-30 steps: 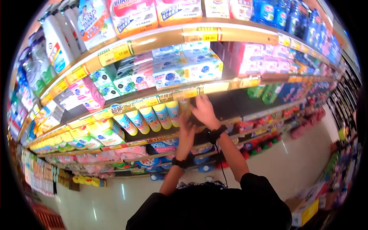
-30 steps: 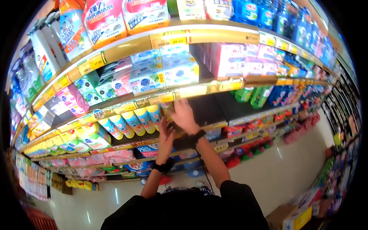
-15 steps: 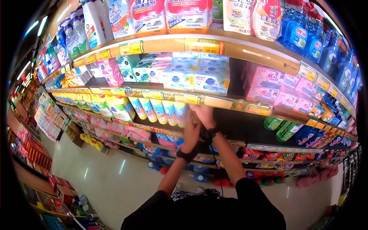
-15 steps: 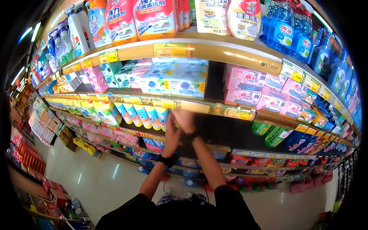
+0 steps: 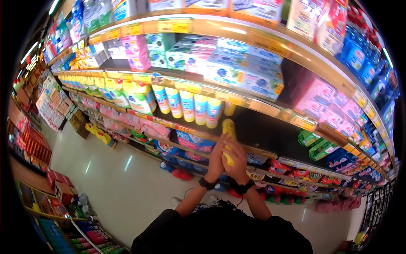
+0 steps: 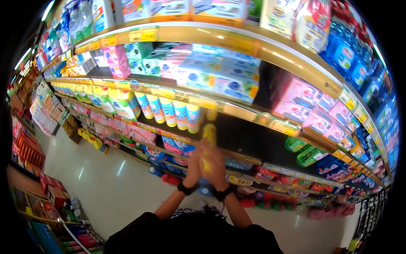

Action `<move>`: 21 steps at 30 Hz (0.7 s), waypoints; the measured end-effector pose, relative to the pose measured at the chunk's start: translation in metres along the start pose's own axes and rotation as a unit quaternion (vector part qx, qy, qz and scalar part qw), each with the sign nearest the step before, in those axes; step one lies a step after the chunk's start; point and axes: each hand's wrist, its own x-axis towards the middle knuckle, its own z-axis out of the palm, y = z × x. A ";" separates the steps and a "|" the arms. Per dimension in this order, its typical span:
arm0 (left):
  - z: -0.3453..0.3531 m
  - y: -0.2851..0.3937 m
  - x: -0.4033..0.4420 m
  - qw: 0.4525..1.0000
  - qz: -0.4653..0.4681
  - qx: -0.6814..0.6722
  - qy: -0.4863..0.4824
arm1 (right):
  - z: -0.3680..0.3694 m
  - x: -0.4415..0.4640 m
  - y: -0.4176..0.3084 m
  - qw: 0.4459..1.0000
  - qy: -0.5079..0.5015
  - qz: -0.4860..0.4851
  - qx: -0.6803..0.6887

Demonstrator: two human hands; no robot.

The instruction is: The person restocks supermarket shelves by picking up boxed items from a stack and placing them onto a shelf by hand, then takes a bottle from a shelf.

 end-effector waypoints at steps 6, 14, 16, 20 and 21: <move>-0.079 0.009 -0.051 0.985 -0.093 -0.138 -0.051 | 0.054 -0.025 -0.066 0.990 -0.048 -0.118 -0.065; -0.241 0.019 -0.115 0.956 -0.233 0.177 0.001 | 0.184 0.001 -0.153 0.911 -0.156 0.225 0.310; -0.290 0.024 -0.130 0.943 -0.298 0.142 0.032 | 0.228 0.000 -0.161 0.736 -0.177 0.444 0.480; -0.377 0.043 -0.173 0.928 -0.368 -0.048 0.033 | 0.296 0.030 -0.215 0.640 -0.318 0.401 0.573; -0.390 0.048 -0.183 0.916 -0.386 -0.098 0.049 | 0.307 0.044 -0.236 0.619 -0.354 0.399 0.577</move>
